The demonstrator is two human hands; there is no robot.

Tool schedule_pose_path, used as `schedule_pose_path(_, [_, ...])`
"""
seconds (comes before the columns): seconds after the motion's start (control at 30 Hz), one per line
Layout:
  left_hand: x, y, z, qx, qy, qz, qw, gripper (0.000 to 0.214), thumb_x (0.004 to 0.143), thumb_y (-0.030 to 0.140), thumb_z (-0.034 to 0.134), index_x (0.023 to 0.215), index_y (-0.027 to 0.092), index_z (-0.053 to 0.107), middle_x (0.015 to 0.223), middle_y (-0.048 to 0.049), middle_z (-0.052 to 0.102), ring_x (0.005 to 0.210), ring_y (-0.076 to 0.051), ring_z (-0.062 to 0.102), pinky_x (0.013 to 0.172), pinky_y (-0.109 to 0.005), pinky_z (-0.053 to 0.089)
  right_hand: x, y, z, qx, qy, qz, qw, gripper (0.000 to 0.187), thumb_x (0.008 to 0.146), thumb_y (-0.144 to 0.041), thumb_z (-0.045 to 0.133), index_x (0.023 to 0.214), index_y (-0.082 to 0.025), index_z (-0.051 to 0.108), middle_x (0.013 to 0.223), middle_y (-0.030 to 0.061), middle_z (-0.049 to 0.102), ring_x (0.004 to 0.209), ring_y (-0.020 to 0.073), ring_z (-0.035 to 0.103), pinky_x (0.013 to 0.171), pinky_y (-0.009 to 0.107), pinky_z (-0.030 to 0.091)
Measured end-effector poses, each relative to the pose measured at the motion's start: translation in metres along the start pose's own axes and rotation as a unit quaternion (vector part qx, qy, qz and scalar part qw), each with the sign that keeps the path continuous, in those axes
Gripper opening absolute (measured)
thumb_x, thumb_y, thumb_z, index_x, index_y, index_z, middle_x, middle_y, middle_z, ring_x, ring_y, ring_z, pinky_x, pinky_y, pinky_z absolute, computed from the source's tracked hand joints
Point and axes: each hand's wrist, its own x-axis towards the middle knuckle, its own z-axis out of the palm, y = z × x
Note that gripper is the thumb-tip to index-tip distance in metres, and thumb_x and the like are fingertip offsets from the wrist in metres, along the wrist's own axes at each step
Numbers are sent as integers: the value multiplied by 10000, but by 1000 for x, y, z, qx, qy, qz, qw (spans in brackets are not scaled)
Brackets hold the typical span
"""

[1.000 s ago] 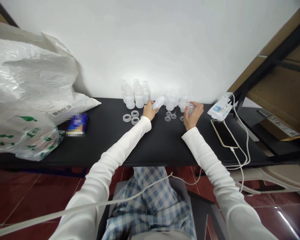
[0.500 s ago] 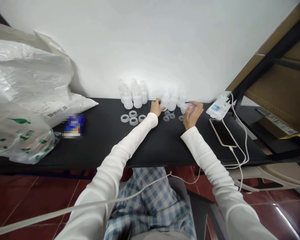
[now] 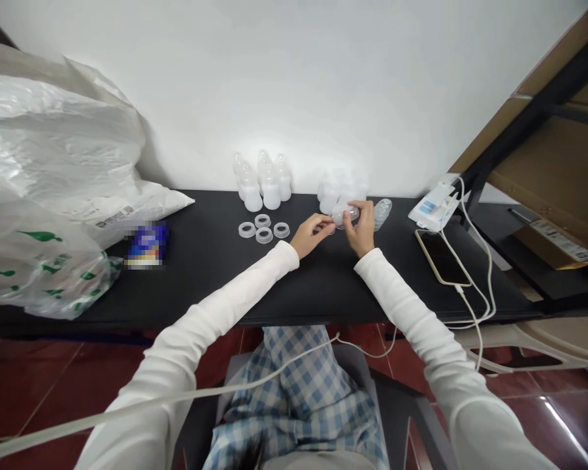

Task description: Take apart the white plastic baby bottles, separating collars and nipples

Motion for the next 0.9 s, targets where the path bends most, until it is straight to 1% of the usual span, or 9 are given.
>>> schedule_pose_path(0.1, [-8, 2, 0, -14, -3, 14, 1000, 340, 772, 496, 742, 887, 191, 648, 925, -30, 611, 874, -150, 600, 813, -279, 481, -6, -8, 6, 36, -40, 54, 997, 381, 954, -577, 455, 1001, -204, 513, 868, 50, 627, 740, 179, 613, 684, 326, 516])
schedule_pose_path(0.17, [-8, 1, 0, -36, 5, 13, 999, 354, 778, 521, 728, 861, 191, 631, 890, -16, 607, 856, -143, 583, 821, -281, 468, -8, -13, 8, 49, -47, 103, 992, 383, 948, -600, 452, 947, -218, 489, 776, 18, 614, 639, 161, 585, 614, 300, 485])
schedule_pose_path(0.27, [-8, -1, -1, -88, 23, -5, 996, 372, 797, 546, 704, 817, 191, 594, 835, 8, 586, 787, -122, 551, 809, -278, 451, -8, -20, 11, 59, -46, 155, 985, 390, 916, -625, 492, 862, -241, 447, 683, -17, 571, 574, 153, 554, 566, 287, 447])
schedule_pose_path(0.43, [-9, 2, -5, -122, 96, -32, 987, 432, 818, 555, 676, 705, 198, 461, 688, 38, 449, 689, -109, 446, 730, -268, 413, -10, -36, 16, 107, -89, 197, 970, 439, 851, -659, 579, 798, -265, 392, 551, -87, 462, 457, 121, 464, 476, 259, 386])
schedule_pose_path(0.57, [-6, 6, -10, -112, 118, -66, 985, 380, 863, 434, 624, 665, 201, 398, 648, 34, 395, 638, -111, 386, 655, -263, 377, -14, -47, 18, 154, -145, 218, 953, 446, 859, -662, 580, 798, -267, 381, 519, -84, 526, 427, 129, 504, 463, 260, 403])
schedule_pose_path(0.63, [-5, 7, -12, -116, 127, -85, 981, 320, 860, 337, 597, 651, 197, 399, 643, 27, 405, 626, -112, 385, 621, -260, 359, -14, -48, 18, 150, -161, 206, 953, 448, 868, -670, 564, 796, -263, 391, 530, -72, 559, 447, 131, 533, 492, 262, 428])
schedule_pose_path(0.7, [-3, 7, -14, -127, 136, -97, 978, 273, 838, 265, 578, 639, 194, 406, 637, 23, 419, 613, -111, 391, 594, -257, 346, -14, -44, 19, 122, -167, 168, 964, 454, 875, -685, 544, 794, -255, 423, 560, -57, 577, 486, 127, 540, 522, 258, 439])
schedule_pose_path(0.8, [1, 7, -20, -144, 144, -119, 972, 240, 796, 226, 586, 625, 190, 423, 613, 23, 424, 571, -101, 380, 533, -246, 306, -12, -33, 19, 77, -190, 65, 977, 460, 889, -689, 528, 847, -231, 519, 687, -12, 627, 594, 136, 572, 586, 265, 478])
schedule_pose_path(0.9, [5, 4, -27, -163, 139, -157, 964, 249, 757, 232, 617, 603, 187, 427, 573, 30, 402, 515, -84, 340, 479, -235, 234, -9, -21, 18, 48, -229, -47, 971, 406, 941, -589, 530, 1020, -200, 614, 909, 68, 696, 814, 189, 660, 747, 323, 554])
